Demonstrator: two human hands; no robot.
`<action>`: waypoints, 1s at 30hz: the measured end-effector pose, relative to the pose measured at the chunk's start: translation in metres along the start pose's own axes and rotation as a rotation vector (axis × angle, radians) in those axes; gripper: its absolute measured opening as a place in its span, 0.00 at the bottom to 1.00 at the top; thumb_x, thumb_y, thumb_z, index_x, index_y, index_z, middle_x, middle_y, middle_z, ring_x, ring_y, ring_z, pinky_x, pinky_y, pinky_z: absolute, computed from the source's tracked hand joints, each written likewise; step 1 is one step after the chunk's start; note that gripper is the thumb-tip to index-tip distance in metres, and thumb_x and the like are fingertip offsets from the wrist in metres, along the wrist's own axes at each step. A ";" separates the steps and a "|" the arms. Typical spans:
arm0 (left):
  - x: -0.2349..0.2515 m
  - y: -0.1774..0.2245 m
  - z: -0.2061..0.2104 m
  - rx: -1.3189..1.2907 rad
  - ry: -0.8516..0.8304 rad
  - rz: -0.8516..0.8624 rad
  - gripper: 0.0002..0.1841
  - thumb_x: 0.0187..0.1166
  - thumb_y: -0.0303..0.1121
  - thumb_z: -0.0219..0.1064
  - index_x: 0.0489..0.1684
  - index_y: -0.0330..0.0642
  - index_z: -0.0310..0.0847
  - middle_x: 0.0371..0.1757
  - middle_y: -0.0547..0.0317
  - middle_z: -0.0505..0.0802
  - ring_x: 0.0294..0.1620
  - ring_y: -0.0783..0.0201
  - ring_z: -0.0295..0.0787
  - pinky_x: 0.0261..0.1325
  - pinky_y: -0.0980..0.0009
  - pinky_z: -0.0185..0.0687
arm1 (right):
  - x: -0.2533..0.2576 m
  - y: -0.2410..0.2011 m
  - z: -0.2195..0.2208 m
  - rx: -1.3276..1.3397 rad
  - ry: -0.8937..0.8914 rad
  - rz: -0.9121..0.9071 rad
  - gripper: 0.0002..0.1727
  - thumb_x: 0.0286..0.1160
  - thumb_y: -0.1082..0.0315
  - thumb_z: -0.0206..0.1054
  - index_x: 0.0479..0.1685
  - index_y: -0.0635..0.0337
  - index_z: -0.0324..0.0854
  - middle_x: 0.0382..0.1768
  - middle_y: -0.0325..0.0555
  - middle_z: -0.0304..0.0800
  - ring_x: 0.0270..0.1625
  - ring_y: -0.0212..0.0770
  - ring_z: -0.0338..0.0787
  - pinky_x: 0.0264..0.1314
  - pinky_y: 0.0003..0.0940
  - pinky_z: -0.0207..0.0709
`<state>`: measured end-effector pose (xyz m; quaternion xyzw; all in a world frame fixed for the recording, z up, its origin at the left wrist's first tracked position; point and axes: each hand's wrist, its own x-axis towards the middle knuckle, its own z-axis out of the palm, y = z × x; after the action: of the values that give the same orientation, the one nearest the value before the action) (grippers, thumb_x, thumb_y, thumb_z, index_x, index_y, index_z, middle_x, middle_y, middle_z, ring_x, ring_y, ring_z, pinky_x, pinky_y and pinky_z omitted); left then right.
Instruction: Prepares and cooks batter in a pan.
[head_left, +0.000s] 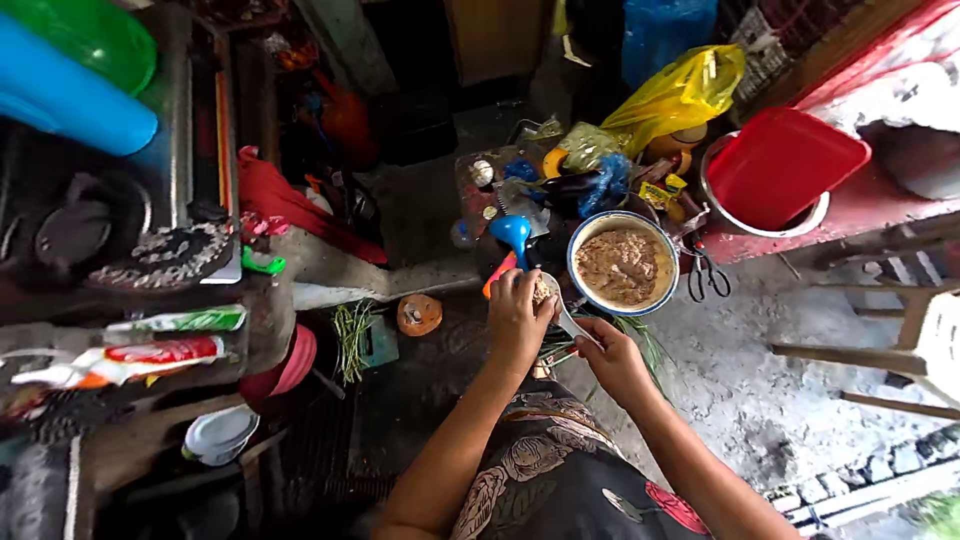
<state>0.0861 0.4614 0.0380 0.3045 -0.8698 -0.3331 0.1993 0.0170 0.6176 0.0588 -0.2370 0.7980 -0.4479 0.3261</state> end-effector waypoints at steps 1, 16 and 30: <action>-0.006 -0.011 -0.012 0.006 0.035 -0.023 0.18 0.74 0.36 0.76 0.60 0.39 0.90 0.64 0.36 0.88 0.67 0.37 0.83 0.66 0.45 0.81 | -0.001 -0.006 0.014 -0.005 -0.029 -0.004 0.17 0.82 0.71 0.60 0.65 0.66 0.84 0.52 0.50 0.93 0.45 0.33 0.92 0.53 0.32 0.86; -0.176 -0.193 -0.283 -0.146 0.353 -0.547 0.29 0.68 0.26 0.79 0.73 0.33 0.81 0.71 0.33 0.83 0.70 0.44 0.84 0.74 0.54 0.80 | -0.033 -0.127 0.291 -0.028 -0.646 -0.125 0.16 0.84 0.70 0.60 0.65 0.64 0.81 0.34 0.38 0.86 0.24 0.24 0.77 0.25 0.21 0.73; -0.240 -0.262 -0.360 -0.055 0.656 -0.924 0.23 0.77 0.29 0.73 0.72 0.35 0.82 0.73 0.34 0.82 0.76 0.39 0.78 0.79 0.55 0.74 | -0.010 -0.210 0.453 -0.448 -1.066 -0.480 0.19 0.71 0.73 0.71 0.61 0.70 0.78 0.45 0.54 0.90 0.44 0.42 0.90 0.51 0.41 0.85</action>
<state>0.5644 0.2999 0.0715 0.7358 -0.5298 -0.2962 0.3003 0.3731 0.2685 0.0694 -0.6632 0.5248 -0.1507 0.5119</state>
